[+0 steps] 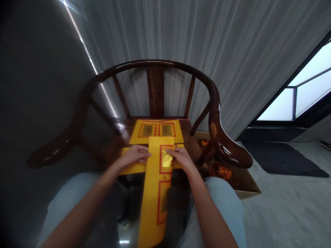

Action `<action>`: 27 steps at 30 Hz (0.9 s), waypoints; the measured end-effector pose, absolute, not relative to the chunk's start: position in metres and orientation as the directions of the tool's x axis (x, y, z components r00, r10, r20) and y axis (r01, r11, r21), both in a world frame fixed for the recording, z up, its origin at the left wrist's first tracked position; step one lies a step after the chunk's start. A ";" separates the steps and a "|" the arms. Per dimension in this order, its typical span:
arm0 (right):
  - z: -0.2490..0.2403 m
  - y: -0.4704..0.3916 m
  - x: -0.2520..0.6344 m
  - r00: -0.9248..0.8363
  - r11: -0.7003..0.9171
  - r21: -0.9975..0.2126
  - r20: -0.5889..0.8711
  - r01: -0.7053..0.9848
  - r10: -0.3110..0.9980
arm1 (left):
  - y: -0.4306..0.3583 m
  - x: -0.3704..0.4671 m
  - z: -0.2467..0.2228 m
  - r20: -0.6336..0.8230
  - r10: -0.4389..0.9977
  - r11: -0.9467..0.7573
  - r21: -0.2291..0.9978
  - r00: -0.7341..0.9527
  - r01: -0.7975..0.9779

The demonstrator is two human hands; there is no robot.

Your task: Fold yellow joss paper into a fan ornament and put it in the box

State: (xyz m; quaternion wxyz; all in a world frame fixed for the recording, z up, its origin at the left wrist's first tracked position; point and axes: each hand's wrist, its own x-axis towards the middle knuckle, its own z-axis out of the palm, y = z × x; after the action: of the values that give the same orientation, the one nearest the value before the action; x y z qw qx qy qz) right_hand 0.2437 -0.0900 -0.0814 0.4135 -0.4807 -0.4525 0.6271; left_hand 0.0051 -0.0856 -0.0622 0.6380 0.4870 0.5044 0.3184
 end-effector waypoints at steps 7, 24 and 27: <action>-0.085 -0.091 0.245 -0.156 -0.234 -0.970 -0.222 -0.069 0.963 | -0.100 0.014 -0.063 -0.288 0.934 0.286 0.957 0.212 0.040; -0.082 -0.140 0.249 -0.168 -0.206 -0.977 -0.194 -0.056 0.966 | -0.118 0.004 -0.069 -0.275 0.925 0.263 0.962 0.261 0.079; -0.075 -0.145 0.257 -0.125 -0.205 -0.979 -0.201 -0.016 0.971 | -0.123 0.012 -0.068 -0.309 0.805 0.255 0.951 0.506 0.174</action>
State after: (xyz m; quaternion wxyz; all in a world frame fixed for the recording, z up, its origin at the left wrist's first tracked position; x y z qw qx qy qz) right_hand 0.2566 -0.1445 -0.0754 0.4215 -0.5095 -0.4689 0.5855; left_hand 0.0121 -0.1233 -0.0676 0.6617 0.5616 0.4358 0.2385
